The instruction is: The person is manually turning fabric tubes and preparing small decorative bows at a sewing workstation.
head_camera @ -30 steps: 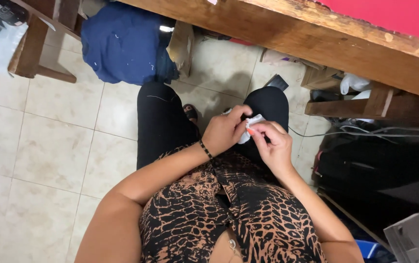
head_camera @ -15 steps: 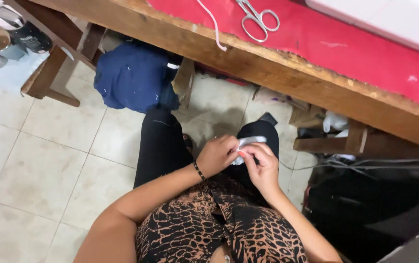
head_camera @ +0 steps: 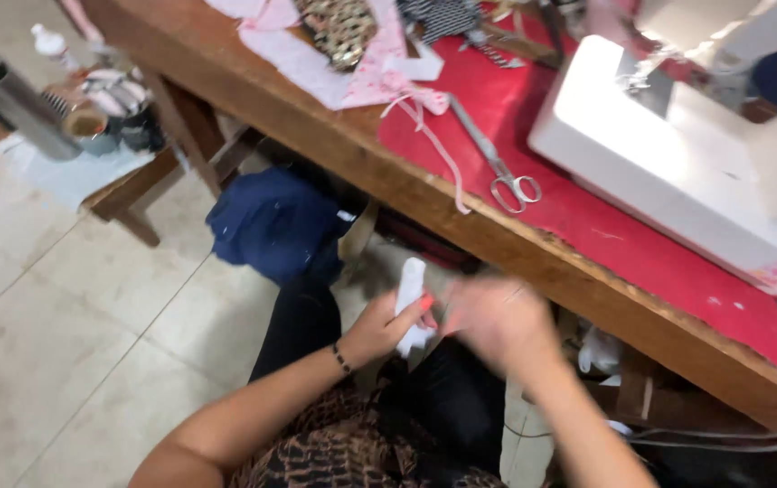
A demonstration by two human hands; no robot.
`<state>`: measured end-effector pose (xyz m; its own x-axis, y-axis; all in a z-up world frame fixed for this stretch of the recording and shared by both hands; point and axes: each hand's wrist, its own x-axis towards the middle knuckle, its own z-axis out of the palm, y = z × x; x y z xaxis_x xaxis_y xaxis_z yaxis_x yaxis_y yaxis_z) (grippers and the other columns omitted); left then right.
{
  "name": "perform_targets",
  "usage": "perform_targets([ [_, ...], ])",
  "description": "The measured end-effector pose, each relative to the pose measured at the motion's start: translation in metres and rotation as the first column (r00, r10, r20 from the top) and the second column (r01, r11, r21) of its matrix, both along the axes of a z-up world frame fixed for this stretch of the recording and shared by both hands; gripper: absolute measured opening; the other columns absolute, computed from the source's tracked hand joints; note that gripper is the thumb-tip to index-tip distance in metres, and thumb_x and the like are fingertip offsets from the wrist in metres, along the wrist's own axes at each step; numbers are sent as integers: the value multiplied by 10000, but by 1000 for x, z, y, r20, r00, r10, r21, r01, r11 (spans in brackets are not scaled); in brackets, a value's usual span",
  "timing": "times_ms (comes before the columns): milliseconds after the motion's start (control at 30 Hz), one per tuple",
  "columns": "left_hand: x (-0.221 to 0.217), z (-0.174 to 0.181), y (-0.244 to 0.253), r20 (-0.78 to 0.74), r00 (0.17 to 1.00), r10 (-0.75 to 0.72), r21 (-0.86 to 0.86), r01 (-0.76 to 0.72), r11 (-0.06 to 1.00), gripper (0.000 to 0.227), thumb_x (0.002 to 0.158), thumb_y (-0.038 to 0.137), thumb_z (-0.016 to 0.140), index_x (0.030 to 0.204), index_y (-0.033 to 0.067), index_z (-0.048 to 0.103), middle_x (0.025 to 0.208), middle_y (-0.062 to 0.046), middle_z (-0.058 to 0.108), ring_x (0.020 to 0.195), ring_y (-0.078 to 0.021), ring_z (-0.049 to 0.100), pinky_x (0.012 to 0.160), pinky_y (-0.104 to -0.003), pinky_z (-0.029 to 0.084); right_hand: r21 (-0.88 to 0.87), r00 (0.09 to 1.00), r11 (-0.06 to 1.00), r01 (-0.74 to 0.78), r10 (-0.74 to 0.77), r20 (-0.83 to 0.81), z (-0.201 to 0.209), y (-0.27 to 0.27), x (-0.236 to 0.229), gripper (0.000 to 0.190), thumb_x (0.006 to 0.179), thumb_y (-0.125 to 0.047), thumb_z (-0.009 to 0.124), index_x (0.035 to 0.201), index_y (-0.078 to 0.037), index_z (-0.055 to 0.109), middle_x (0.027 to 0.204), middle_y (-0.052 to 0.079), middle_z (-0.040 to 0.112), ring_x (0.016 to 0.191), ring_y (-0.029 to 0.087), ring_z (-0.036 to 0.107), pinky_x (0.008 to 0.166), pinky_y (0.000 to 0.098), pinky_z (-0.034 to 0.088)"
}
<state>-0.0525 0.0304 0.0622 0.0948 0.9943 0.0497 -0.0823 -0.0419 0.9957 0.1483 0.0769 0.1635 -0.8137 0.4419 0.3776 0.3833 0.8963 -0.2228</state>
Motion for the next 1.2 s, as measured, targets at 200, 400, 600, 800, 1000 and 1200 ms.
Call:
perform_targets([
  [200,-18,8,0,-313,950,6,298,92,950,568,963,383,546,1396,35,430,1275,-125,634,1005,-283,670,862,-383,497,282,843,823,493,-532,77,78,97,-62,448,1097,-209,616,1437,66,517,1233,272,671,1079,438,633,802,536,535],
  [400,-32,24,-11,-287,958,-17,590,191,784,327,1107,263,382,1154,-11,554,1026,-149,586,943,-312,561,825,-408,459,247,686,794,555,-605,403,95,128,-67,228,1075,-138,601,1157,41,716,927,187,696,702,289,644,575,348,596],
  [600,-33,28,-23,-280,951,-131,541,269,797,374,1060,23,398,1380,112,570,1253,-102,662,1149,-285,607,995,-396,500,582,616,705,405,-681,396,114,88,-37,142,842,-201,587,918,-94,643,794,65,699,628,294,708,458,383,532],
  [800,-10,8,-21,-290,950,-119,429,240,871,290,1032,154,494,1303,59,533,1215,-134,613,1127,-298,598,1001,-411,477,-422,868,824,377,-474,-149,71,-32,6,201,1086,-207,560,1149,-95,715,1196,55,724,1063,170,660,934,351,510],
  [1000,26,-70,-5,-320,947,-28,558,212,802,244,1005,191,559,1213,62,554,930,-143,602,877,-405,638,774,-463,526,-950,625,305,-71,-729,-281,-65,-76,34,226,901,-65,689,1069,78,741,654,185,712,351,7,413,334,147,316],
  [1200,27,-68,-3,-528,837,146,676,310,668,266,1039,221,489,1246,73,566,984,-140,582,816,-386,590,693,-463,495,-958,583,287,6,-780,-230,-99,-74,40,171,846,-60,772,979,47,780,648,180,735,525,52,611,462,174,447],
])
